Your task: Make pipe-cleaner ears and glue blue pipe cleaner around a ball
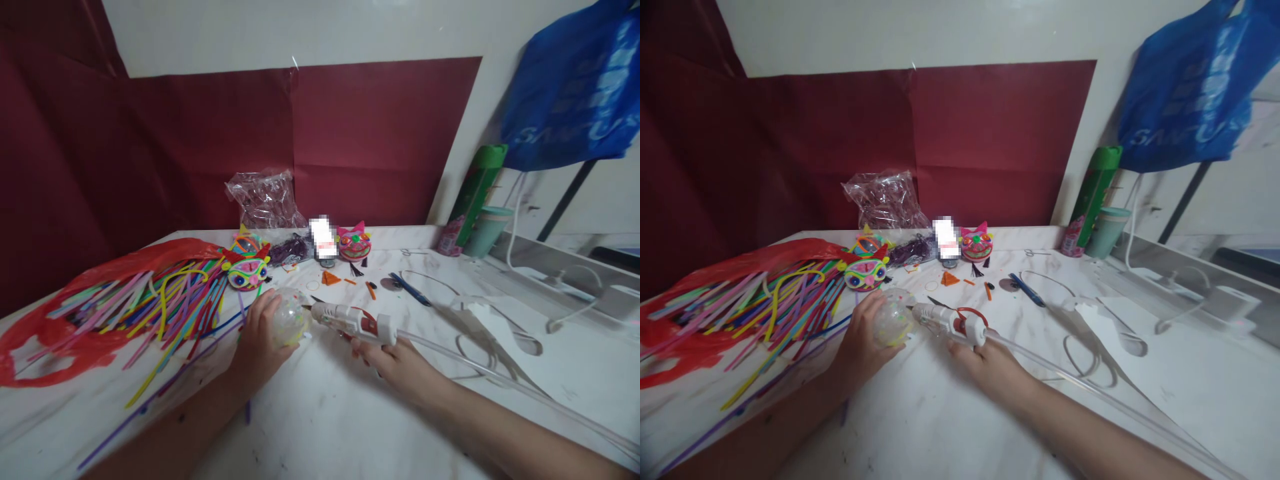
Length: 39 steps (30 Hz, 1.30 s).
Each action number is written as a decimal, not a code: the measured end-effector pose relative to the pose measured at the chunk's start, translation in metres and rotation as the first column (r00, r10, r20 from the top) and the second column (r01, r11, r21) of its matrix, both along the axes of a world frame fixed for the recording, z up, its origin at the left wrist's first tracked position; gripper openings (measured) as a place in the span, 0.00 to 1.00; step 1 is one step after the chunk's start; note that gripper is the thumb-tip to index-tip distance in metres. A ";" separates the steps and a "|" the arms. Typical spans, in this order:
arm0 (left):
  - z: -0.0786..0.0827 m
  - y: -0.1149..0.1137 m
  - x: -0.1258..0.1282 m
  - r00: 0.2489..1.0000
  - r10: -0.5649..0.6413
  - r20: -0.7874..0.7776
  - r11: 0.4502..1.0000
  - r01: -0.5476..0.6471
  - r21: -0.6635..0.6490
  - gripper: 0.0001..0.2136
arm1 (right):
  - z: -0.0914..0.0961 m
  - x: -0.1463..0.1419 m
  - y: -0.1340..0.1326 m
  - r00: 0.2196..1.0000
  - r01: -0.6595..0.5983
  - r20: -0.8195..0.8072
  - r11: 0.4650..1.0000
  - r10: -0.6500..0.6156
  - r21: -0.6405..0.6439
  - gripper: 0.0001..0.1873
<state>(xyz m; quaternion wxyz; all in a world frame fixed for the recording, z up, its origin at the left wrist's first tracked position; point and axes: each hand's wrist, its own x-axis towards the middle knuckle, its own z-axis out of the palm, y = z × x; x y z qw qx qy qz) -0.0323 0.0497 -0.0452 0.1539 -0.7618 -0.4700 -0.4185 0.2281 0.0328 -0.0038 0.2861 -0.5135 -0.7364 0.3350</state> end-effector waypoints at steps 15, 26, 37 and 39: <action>-0.001 0.000 0.000 0.999 -0.036 -0.007 0.999 0.036 -0.031 0.45 | 0.005 -0.003 -0.006 0.998 -0.056 0.036 0.996 0.054 0.068 0.20; -0.002 0.000 0.001 1.000 -0.028 0.007 0.999 0.028 -0.022 0.46 | 0.007 -0.005 -0.007 0.999 -0.051 0.023 0.993 0.049 0.102 0.20; -0.003 0.000 0.000 1.000 -0.012 -0.009 1.000 0.012 -0.022 0.44 | 0.009 -0.004 -0.006 0.999 -0.021 0.041 0.999 0.019 0.042 0.20; -0.003 0.000 0.000 1.000 -0.011 -0.001 1.000 0.011 -0.024 0.44 | 0.008 -0.004 -0.007 0.999 -0.021 0.044 0.999 0.019 0.041 0.20</action>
